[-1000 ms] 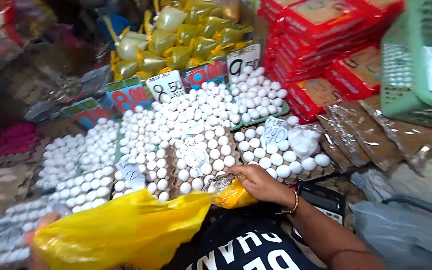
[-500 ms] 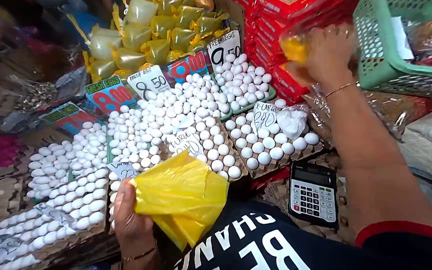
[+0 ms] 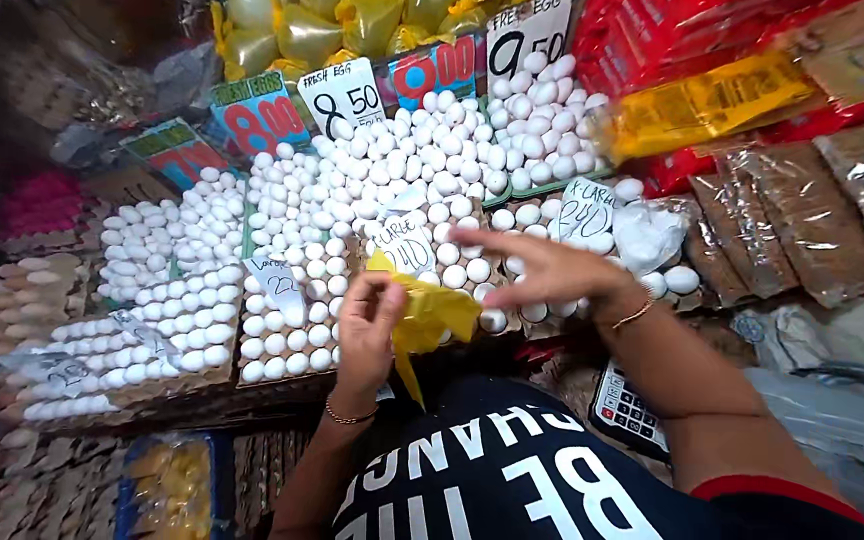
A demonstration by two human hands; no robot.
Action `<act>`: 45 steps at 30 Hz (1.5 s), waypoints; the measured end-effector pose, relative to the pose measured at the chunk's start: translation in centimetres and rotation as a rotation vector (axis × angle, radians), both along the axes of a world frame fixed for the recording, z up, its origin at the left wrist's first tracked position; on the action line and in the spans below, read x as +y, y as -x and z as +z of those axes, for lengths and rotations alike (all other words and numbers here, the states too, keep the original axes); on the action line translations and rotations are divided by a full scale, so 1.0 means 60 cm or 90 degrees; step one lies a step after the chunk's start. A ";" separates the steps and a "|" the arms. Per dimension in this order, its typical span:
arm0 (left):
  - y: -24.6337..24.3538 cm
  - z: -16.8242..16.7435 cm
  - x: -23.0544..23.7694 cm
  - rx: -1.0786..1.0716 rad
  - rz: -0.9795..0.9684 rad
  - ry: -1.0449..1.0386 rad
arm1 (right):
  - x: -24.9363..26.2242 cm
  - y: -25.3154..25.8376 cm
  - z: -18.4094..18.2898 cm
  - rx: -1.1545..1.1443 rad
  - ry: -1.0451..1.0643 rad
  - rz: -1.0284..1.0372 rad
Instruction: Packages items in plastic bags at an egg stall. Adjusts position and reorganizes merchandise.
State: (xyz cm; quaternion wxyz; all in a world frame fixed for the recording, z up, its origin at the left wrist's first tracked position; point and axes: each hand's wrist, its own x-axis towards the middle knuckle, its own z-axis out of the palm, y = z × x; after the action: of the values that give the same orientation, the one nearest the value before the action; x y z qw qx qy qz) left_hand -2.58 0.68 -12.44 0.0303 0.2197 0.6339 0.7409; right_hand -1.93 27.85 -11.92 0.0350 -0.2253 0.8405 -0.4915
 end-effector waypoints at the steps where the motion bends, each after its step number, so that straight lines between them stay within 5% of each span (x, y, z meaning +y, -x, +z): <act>1: -0.004 -0.003 0.010 0.034 -0.052 0.017 | -0.041 -0.006 -0.013 0.006 0.066 0.082; 5: 0.009 0.010 -0.001 0.133 -0.053 0.029 | -0.071 -0.011 -0.032 -0.033 0.273 0.064; 10: 0.045 -0.020 -0.037 -0.087 0.004 0.104 | -0.052 -0.031 -0.039 -0.230 0.660 -0.054; 14: 0.030 -0.033 -0.025 -0.261 -0.112 -0.006 | -0.053 -0.034 -0.046 -0.274 0.737 -0.089; 18: 0.028 -0.025 -0.025 -0.291 -0.141 -0.061 | -0.052 -0.031 -0.065 -0.294 0.767 -0.103; 21: 0.027 -0.022 -0.024 -0.225 -0.059 0.017 | -0.055 -0.032 -0.073 -0.319 0.780 -0.129; 25: 0.022 -0.041 -0.024 0.125 0.127 0.220 | -0.069 -0.028 -0.067 -0.385 0.775 -0.301; 31: 0.014 -0.054 -0.024 0.191 0.013 0.344 | -0.091 -0.012 -0.069 -0.412 0.842 -0.499; 34: 0.018 -0.063 -0.025 0.180 0.073 0.358 | -0.093 -0.011 -0.068 -0.424 0.830 -0.511; 38: 0.020 -0.049 -0.033 -0.009 0.052 0.235 | -0.093 -0.015 -0.080 -0.381 0.758 -0.508; 43: 0.016 -0.039 -0.021 -0.125 0.077 0.082 | -0.105 -0.046 -0.111 -0.035 0.332 -0.452; 45: 0.006 -0.039 -0.008 -0.108 0.002 0.073 | -0.121 -0.063 -0.106 -0.018 0.276 -0.291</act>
State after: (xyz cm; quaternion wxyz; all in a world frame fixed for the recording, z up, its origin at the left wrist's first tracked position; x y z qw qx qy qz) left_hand -2.93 0.19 -14.77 0.0950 0.1531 0.6708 0.7194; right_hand 1.85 20.61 -18.25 -0.1134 -0.0261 0.7446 -0.6573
